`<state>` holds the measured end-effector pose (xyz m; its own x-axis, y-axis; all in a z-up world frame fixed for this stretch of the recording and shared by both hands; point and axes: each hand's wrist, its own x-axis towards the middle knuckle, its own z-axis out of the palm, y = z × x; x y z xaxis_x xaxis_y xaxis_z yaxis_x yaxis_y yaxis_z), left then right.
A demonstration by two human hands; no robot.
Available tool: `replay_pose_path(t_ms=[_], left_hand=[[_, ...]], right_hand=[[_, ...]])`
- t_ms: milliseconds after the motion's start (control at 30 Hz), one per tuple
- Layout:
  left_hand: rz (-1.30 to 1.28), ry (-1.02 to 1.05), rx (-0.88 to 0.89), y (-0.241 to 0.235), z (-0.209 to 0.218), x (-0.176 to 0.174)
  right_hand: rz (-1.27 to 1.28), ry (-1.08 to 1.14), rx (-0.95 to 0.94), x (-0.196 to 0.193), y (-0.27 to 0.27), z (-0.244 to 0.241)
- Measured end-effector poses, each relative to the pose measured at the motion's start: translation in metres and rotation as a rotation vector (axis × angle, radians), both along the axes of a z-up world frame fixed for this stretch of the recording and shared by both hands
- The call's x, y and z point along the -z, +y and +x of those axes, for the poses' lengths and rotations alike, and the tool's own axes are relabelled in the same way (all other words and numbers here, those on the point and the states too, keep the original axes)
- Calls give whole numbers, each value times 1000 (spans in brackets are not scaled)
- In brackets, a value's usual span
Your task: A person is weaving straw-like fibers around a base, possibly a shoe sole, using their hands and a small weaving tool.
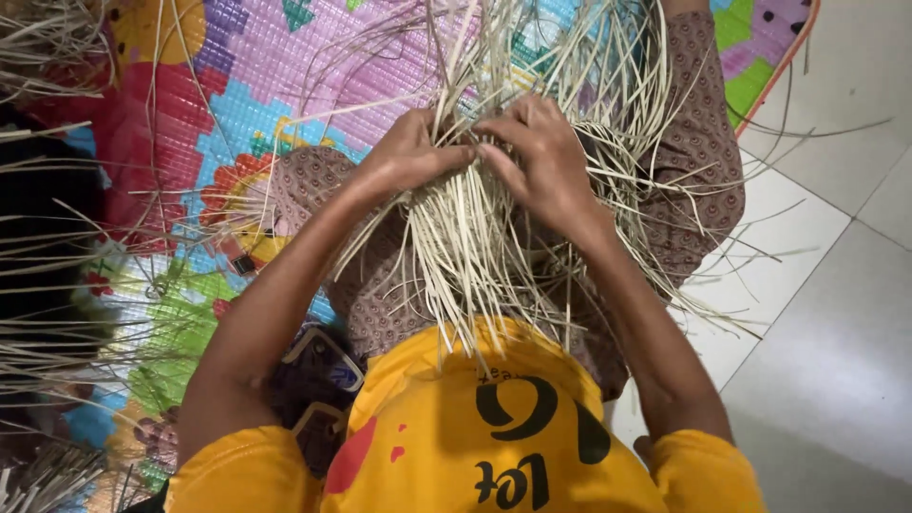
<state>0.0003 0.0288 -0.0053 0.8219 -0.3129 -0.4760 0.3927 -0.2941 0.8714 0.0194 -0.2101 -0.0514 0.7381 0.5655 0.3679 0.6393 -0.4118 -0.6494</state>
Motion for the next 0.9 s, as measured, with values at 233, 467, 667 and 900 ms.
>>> replay_pose_path(t_ms=[233,467,667,900], left_hand=[[109,-15,-86,-3,-3,5],[70,-100,10,-10,0,-3],[98,-145,48,-14,5,9],[58,-183,11,-14,4,6]], right_hand=[[-87,252,44,-40,20,4],[-91,0,130,-28,29,14],[57,-151,227,-18,36,7],[165,106,293,-60,26,-24]])
